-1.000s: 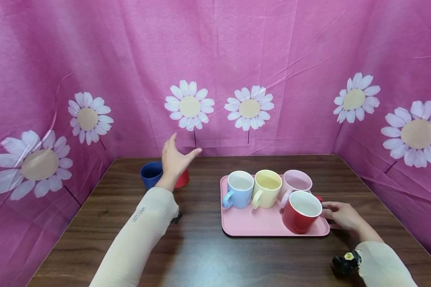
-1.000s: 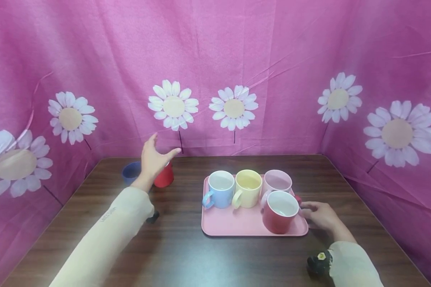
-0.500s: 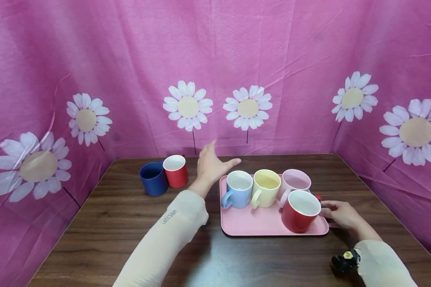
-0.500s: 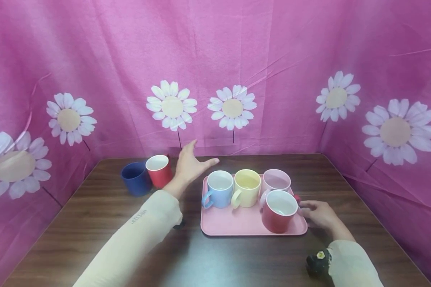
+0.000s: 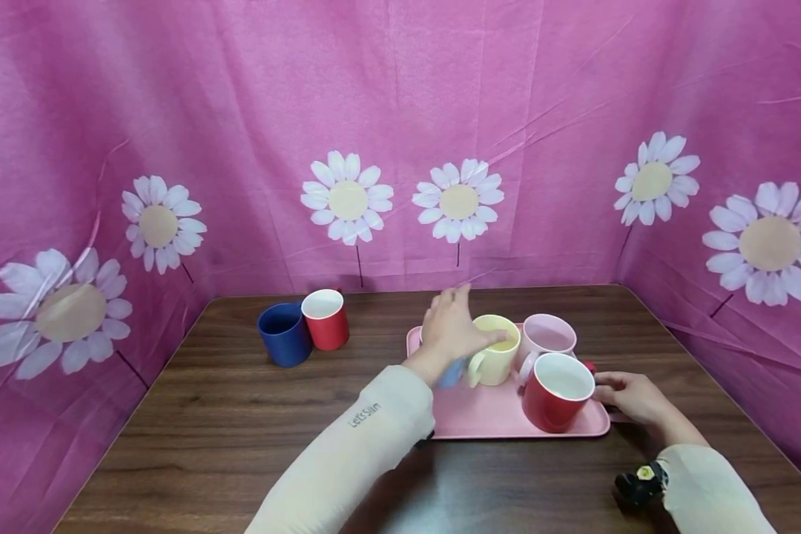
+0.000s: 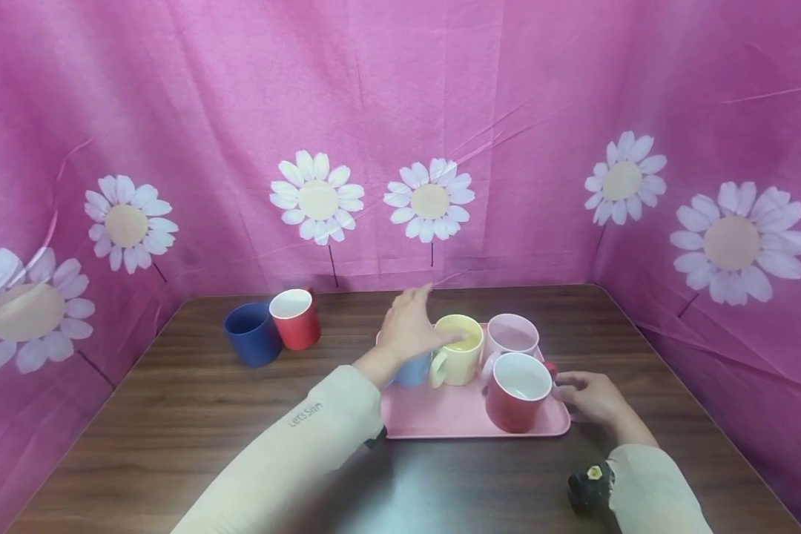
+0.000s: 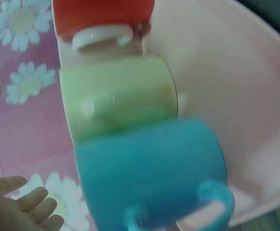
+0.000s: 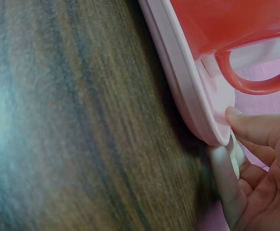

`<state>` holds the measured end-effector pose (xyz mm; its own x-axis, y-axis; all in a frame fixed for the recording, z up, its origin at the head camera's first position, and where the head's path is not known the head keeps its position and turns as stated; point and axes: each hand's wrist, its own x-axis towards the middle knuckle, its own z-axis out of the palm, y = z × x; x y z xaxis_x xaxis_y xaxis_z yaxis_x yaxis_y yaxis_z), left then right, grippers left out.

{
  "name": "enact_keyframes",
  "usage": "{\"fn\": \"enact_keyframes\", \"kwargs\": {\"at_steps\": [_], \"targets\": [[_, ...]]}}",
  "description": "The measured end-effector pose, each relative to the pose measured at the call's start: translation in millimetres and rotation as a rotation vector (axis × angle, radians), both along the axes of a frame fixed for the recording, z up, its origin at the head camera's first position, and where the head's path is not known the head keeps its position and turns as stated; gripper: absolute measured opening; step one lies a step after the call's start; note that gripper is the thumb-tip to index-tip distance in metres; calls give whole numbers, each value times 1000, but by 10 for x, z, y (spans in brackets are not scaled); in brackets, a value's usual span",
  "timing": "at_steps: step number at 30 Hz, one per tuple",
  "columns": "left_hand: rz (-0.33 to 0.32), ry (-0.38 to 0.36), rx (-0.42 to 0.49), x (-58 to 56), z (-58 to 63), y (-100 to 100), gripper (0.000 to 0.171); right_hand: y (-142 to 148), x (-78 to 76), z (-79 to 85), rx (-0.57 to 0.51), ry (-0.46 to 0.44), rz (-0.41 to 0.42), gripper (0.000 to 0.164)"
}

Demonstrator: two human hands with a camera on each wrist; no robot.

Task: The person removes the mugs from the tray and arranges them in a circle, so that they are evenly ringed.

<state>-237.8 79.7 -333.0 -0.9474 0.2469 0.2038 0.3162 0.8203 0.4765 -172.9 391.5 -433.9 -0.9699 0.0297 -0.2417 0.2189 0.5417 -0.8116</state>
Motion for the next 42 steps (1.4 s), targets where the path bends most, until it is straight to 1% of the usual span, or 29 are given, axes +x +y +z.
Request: {"fn": "enact_keyframes", "kwargs": {"at_steps": [2, 10, 14, 17, 22, 27, 31, 33, 35, 42], "targets": [[-21, -3, -31, 43, -14, 79, 101, 0, -1, -2, -3, -2, -3, 55], [-80, -6, -88, 207, -95, 330, 99, -3, 8, 4, -12, -1, 1, 57], [-111, 20, -108, 279, -125, 424, 98, -2, 0, 10, -15, -2, 3, 57], [-137, 55, -121, 331, -151, 478, 96, -2, -9, 7, -18, -4, -6, 55], [-177, 88, -104, 408, -206, 557, 91, 1, -7, -3, -19, -4, -7, 53], [-173, 67, -114, 467, -259, 633, 99, 2, -3, 3, -10, 1, -3, 53], [-164, 37, -94, 504, -285, 669, 105, 0, 3, 8, -9, 5, 2, 53], [-160, 35, -89, 514, -299, 680, 106, 2, 4, 8, -8, 6, 4, 53], [-156, 43, -95, 524, -310, 687, 104, 4, 3, 6, -8, 7, 5, 53], [-145, 99, -158, 576, -341, 724, 91, -4, -7, 5, 7, 7, -1, 54]]}}
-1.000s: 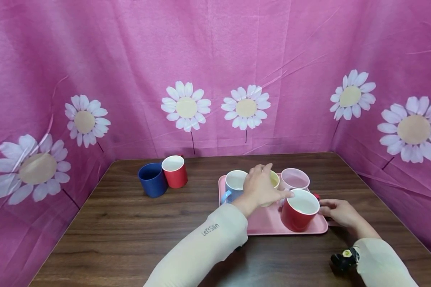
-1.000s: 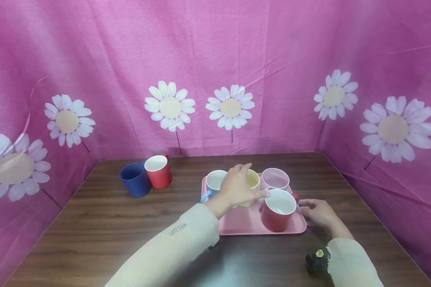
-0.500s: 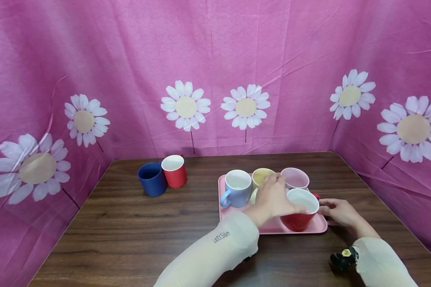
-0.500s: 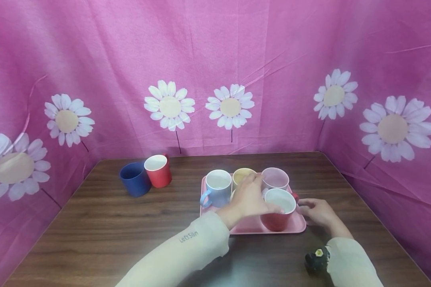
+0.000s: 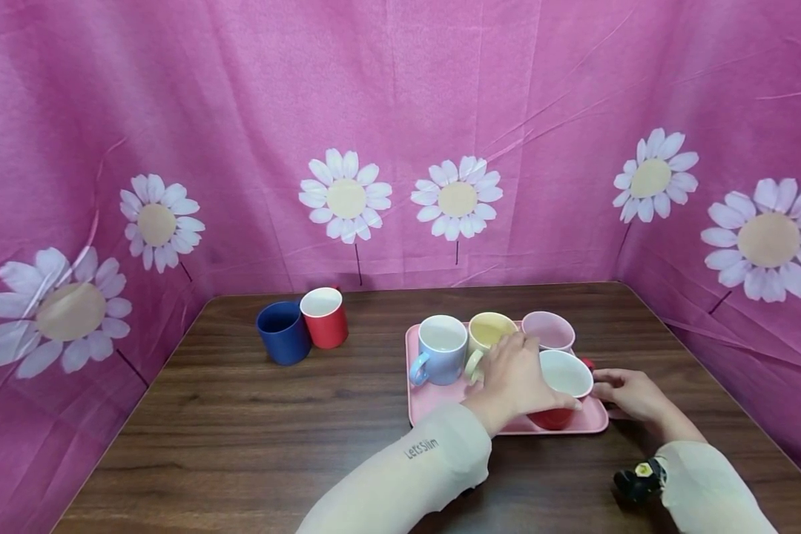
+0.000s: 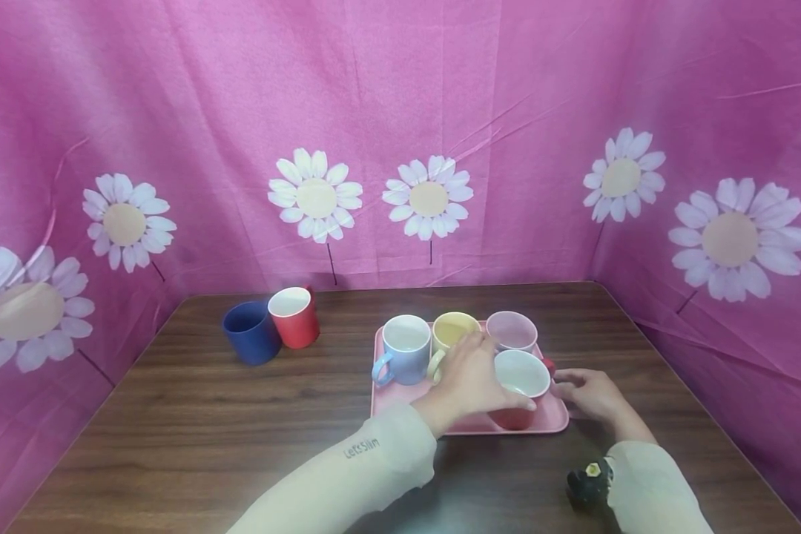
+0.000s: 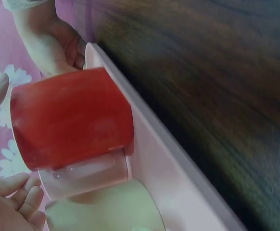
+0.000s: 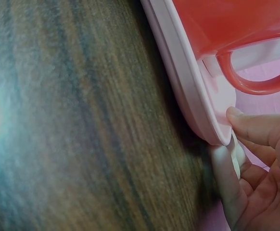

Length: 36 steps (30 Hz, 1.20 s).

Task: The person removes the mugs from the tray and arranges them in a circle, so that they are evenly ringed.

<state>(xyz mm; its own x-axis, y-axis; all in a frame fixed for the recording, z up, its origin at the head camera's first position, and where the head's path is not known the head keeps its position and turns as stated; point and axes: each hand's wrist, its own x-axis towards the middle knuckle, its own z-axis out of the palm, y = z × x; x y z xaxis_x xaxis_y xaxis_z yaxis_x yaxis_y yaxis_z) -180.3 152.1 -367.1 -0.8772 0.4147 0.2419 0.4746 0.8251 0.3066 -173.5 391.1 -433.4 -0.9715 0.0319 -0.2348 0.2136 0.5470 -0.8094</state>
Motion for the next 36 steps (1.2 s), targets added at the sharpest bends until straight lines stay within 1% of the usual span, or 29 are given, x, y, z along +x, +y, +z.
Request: {"fn": "enact_keyframes", "kwargs": {"at_steps": [4, 9, 12, 16, 20, 23, 26, 31, 36], "targets": [[-6, -6, 30, 18, -38, 18, 90, -9, -12, -4, 19, 5, -2, 53], [-7, -16, 82, 14, -89, 22, 89, -14, -19, -12, 18, 6, 1, 52], [-2, -35, 118, 22, -94, 31, 88, -14, -21, -6, 17, 6, 2, 53], [37, -62, 121, 37, -83, 72, 88, -13, -28, 7, 21, 2, 0, 54], [82, -65, 81, 35, -65, 129, 89, -12, -25, 8, 23, 6, 0, 54], [96, -63, 63, 37, -53, 156, 87, -8, -19, 9, 28, 8, 1, 53], [100, -75, 80, 46, -52, 167, 85, -5, -15, 14, 30, 5, 1, 53], [102, -96, 126, 62, -88, 163, 83, -5, -9, 22, 22, -7, 2, 53], [97, -70, 123, 70, -143, 155, 81, 0, -5, 19, 15, -10, 6, 53]]}}
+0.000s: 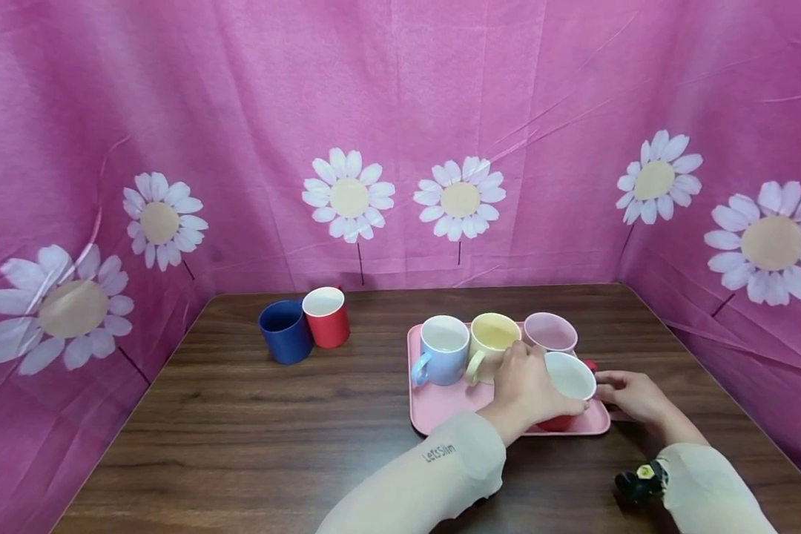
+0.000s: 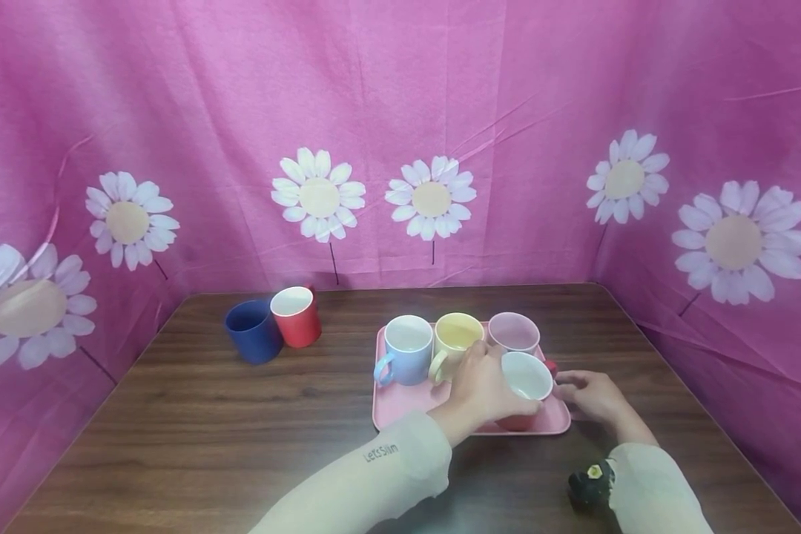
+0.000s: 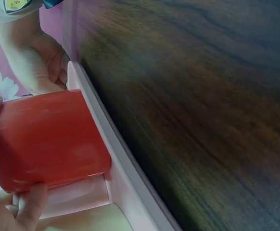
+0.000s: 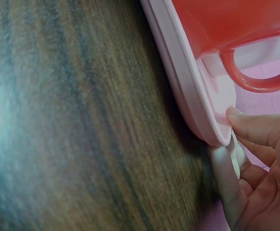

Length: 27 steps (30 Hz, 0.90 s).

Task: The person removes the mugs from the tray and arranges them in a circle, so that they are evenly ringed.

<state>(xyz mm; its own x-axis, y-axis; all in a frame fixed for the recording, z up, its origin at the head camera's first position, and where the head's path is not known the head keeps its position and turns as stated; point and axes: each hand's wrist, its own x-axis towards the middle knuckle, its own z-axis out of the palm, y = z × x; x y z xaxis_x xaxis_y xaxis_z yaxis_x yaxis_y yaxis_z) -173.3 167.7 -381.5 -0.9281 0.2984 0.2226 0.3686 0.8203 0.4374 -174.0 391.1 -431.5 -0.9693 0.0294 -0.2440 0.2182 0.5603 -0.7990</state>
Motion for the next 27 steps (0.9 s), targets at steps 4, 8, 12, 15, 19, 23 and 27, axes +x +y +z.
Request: {"fn": "enact_keyframes", "kwargs": {"at_steps": [4, 8, 12, 15, 19, 23, 27], "targets": [[-5, 24, -10, 4, -26, -6, 81, 5, 0, -13, 2, -4, -5, 54], [14, 39, -47, -5, 4, -13, 83, 6, 0, -19, 4, 5, -6, 53], [15, 59, -52, -24, 89, -34, 81, 10, -2, -19, 13, 18, -5, 51], [-10, 69, -14, -28, 160, -70, 77, 6, -7, -18, 4, 10, -10, 49], [-62, 86, 35, -29, 265, -130, 74, 9, -1, -18, -34, 7, -11, 49], [-130, 64, 104, -23, 392, -216, 74, 9, 5, -28, -59, 14, -8, 44], [-175, 49, 141, -14, 553, -307, 75, 7, 7, -24, -53, 14, -2, 40]]}}
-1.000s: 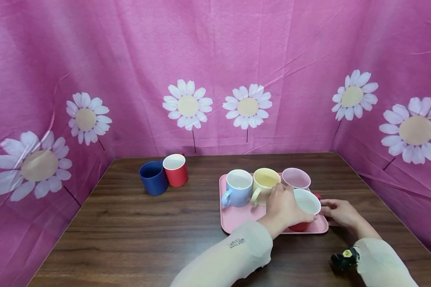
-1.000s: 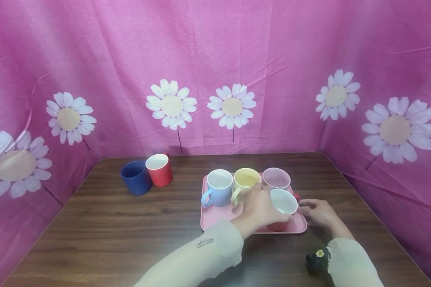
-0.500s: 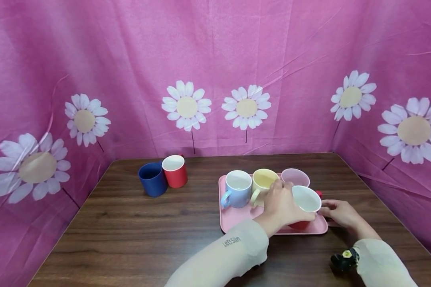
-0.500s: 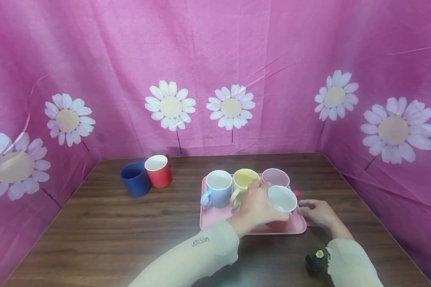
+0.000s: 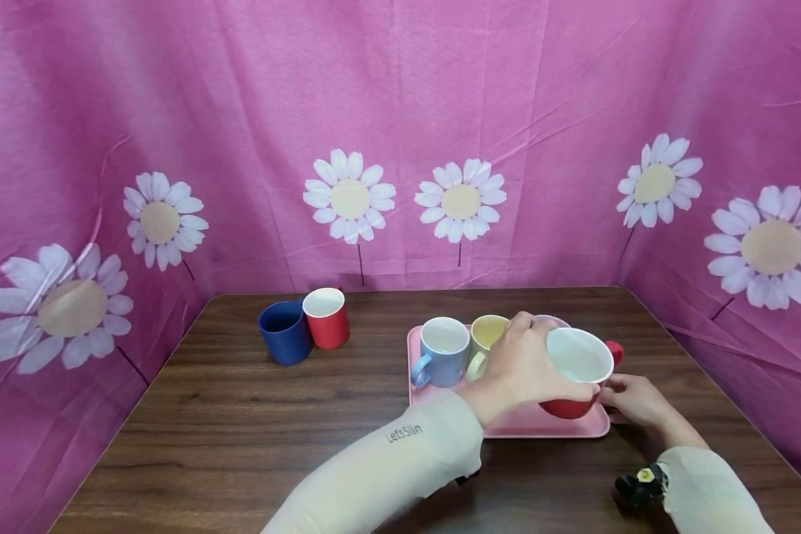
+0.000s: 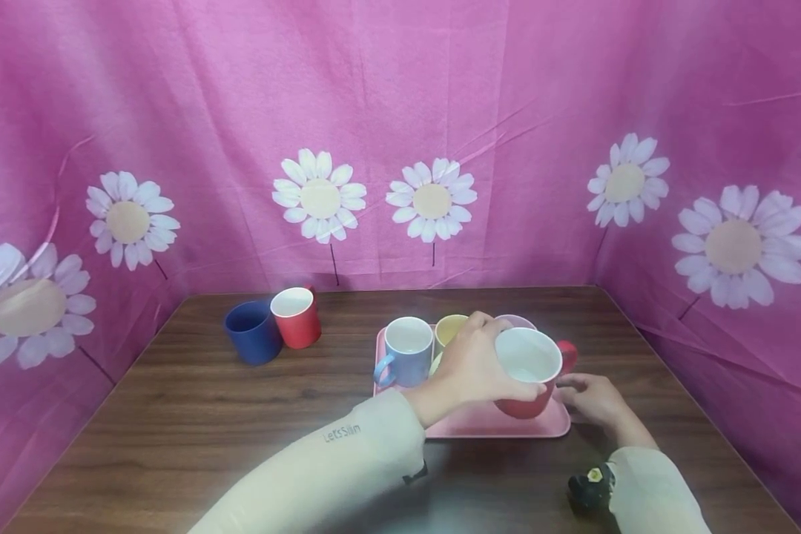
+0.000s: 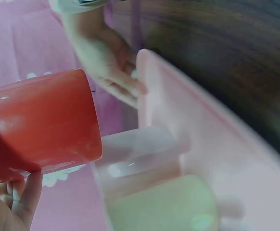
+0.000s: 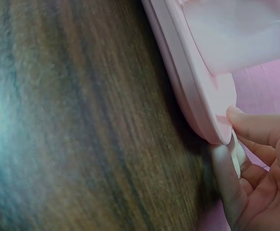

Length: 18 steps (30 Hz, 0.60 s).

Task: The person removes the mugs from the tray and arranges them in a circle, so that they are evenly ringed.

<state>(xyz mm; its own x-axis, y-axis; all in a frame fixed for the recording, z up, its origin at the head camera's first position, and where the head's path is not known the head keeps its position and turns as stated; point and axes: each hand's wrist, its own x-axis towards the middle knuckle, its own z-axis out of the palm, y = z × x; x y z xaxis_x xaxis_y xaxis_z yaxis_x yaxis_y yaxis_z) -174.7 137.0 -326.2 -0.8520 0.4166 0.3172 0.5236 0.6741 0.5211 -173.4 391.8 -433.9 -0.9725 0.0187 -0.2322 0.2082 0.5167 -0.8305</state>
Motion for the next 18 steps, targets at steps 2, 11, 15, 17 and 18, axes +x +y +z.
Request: {"fn": "enact_keyframes", "kwargs": {"at_steps": [2, 11, 15, 17, 18], "targets": [[-9, 13, -5, -6, 87, -47, 75, -5, 2, 3, -2, -3, 7, 42], [-11, -17, 80, -135, 425, -352, 74, -29, 23, 17, -13, -8, 36, 52], [1, -8, 117, -230, 516, -531, 71, -23, 24, 3, -19, -1, 38, 51], [16, -5, 132, -289, 542, -622, 72, -17, 20, -7, -22, 0, 38, 50], [23, -1, 135, -323, 554, -670, 73, -16, 17, -11, -26, 0, 36, 50]]}}
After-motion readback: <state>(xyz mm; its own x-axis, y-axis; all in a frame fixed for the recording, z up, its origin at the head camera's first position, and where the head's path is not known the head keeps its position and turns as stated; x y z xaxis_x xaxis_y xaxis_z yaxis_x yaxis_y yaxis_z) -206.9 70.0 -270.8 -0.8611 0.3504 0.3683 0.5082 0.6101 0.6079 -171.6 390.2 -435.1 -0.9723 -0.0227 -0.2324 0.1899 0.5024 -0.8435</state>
